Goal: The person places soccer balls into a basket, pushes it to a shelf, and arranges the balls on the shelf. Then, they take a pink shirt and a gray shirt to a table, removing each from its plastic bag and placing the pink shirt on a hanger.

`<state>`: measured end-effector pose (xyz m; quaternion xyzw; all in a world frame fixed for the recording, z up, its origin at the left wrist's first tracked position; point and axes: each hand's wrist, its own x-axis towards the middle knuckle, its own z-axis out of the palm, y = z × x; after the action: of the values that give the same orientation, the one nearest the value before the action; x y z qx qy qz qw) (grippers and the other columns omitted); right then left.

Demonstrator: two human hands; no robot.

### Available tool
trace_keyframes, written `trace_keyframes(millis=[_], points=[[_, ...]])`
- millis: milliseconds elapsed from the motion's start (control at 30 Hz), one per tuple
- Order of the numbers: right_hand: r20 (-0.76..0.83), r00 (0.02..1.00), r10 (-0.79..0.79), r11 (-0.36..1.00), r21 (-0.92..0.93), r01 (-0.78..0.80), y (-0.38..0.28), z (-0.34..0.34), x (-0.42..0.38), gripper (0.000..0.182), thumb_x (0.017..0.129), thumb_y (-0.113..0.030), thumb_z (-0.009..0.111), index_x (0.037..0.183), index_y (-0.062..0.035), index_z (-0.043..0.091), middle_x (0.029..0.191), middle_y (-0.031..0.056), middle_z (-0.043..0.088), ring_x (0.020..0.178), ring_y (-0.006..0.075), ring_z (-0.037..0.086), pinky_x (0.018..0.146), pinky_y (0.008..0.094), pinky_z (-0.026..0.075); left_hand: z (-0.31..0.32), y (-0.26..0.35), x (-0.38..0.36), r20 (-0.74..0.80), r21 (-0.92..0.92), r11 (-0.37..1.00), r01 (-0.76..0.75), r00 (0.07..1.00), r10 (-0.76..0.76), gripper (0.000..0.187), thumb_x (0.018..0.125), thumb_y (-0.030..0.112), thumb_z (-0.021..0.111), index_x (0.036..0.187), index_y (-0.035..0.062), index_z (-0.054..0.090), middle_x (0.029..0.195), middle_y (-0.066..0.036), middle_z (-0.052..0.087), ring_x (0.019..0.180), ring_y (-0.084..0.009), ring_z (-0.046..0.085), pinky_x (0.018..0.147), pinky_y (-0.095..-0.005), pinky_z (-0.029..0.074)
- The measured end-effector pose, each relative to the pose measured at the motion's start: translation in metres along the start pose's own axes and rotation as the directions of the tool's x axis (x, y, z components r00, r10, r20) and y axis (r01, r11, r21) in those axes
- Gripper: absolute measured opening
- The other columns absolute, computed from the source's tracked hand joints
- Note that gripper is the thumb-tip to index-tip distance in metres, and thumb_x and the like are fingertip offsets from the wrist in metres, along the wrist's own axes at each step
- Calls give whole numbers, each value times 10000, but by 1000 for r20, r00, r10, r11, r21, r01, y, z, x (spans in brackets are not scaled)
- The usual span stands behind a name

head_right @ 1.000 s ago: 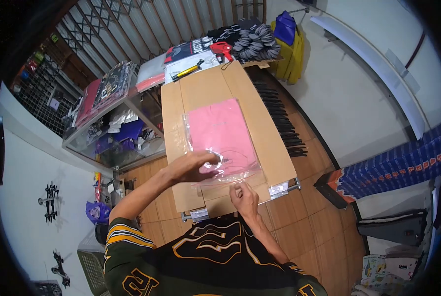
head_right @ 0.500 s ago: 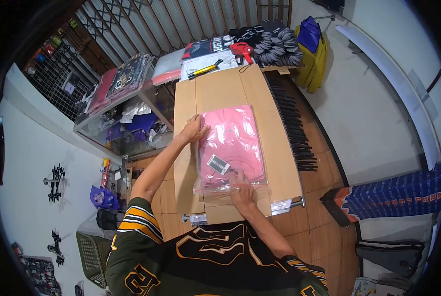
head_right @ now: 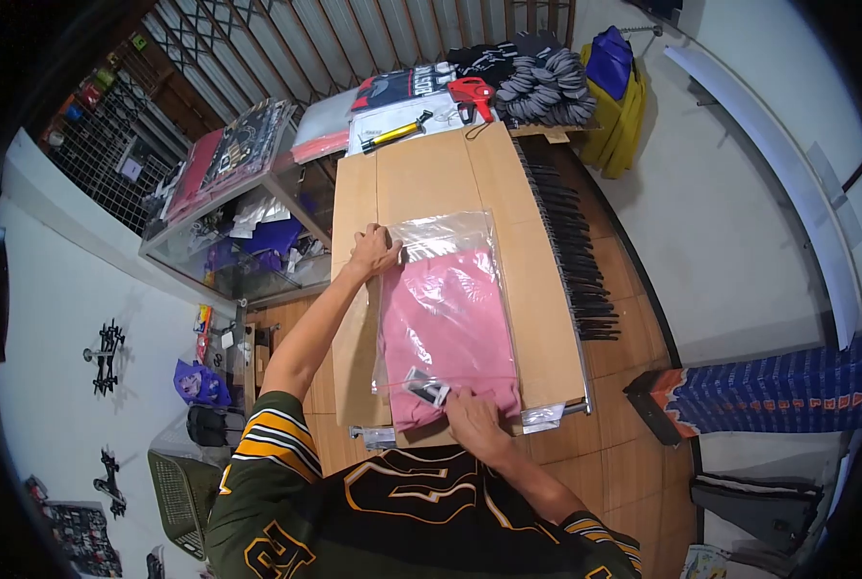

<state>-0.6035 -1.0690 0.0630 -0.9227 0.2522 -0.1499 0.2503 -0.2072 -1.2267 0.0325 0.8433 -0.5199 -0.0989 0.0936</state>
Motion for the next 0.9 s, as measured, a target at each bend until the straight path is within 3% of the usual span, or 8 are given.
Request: trace_keyframes(millis=[200,300,400,433,533,767,833,900], points=[[318,944,90,950,257,-177,-21,-35,4,236,835,-175,671,997,-5,651,850,200,656,771,409,645,690,512,501,10,-5,3,-141,-79,997,-7,990,-4,569,866,275,616,1327,-44,518,1355,-256,480,1208,-488,484,986,-599,463],[-24,994,108,962,253,-98,-24,-26,3,260,835,-168,678,1053,-30,653,946,173,646,884,376,623,778,475,504,16,-5,4,-370,-328,945,-13,922,-116,600,828,149,668,1354,-67,476,1289,-337,490,1146,-484,546,1036,-491,454],[-142,978,153,979,156,-131,-20,-7,3,306,827,-173,704,1107,-64,651,1068,124,616,1020,319,573,882,476,456,25,-13,18,-288,-443,866,232,878,-383,658,827,191,690,1376,-72,442,1271,-367,521,1178,-483,555,1023,-480,465],[-179,970,162,982,128,-140,-23,-6,3,325,825,-180,713,1123,-67,652,1092,116,609,1045,311,563,903,487,439,25,-18,28,-227,-498,806,321,849,-478,546,835,234,701,1287,-42,566,1184,-326,630,1152,-441,614,981,-457,495],[-196,968,157,986,86,-143,-24,0,1,488,805,-305,763,1197,-45,633,1290,175,533,1230,362,468,1015,575,332,19,-30,42,-23,-567,727,387,875,-484,355,843,244,697,1114,14,699,1036,-249,720,1056,-392,683,932,-446,522],[-18,968,250,968,-19,-251,-20,19,3,924,826,-605,676,1523,-70,391,1553,331,261,1458,582,96,1069,801,57,10,-36,62,-75,-666,684,297,886,-458,206,900,237,690,970,44,717,906,-140,731,858,-253,712,783,-364,547],[-31,968,250,966,-65,-252,-22,17,4,924,828,-625,658,1520,-71,396,1557,332,255,1462,572,99,1078,791,65,11,-50,85,-116,-756,633,163,920,-375,163,960,196,657,980,37,681,822,-76,700,731,-167,686,640,-292,539],[-29,966,259,961,-95,-260,-22,18,7,926,831,-642,642,1520,-72,399,1562,331,248,1468,561,101,1089,779,69,-30,-24,80,-78,-876,473,99,937,-340,170,961,178,648,977,11,673,850,-95,722,756,-172,697,678,-318,550]])
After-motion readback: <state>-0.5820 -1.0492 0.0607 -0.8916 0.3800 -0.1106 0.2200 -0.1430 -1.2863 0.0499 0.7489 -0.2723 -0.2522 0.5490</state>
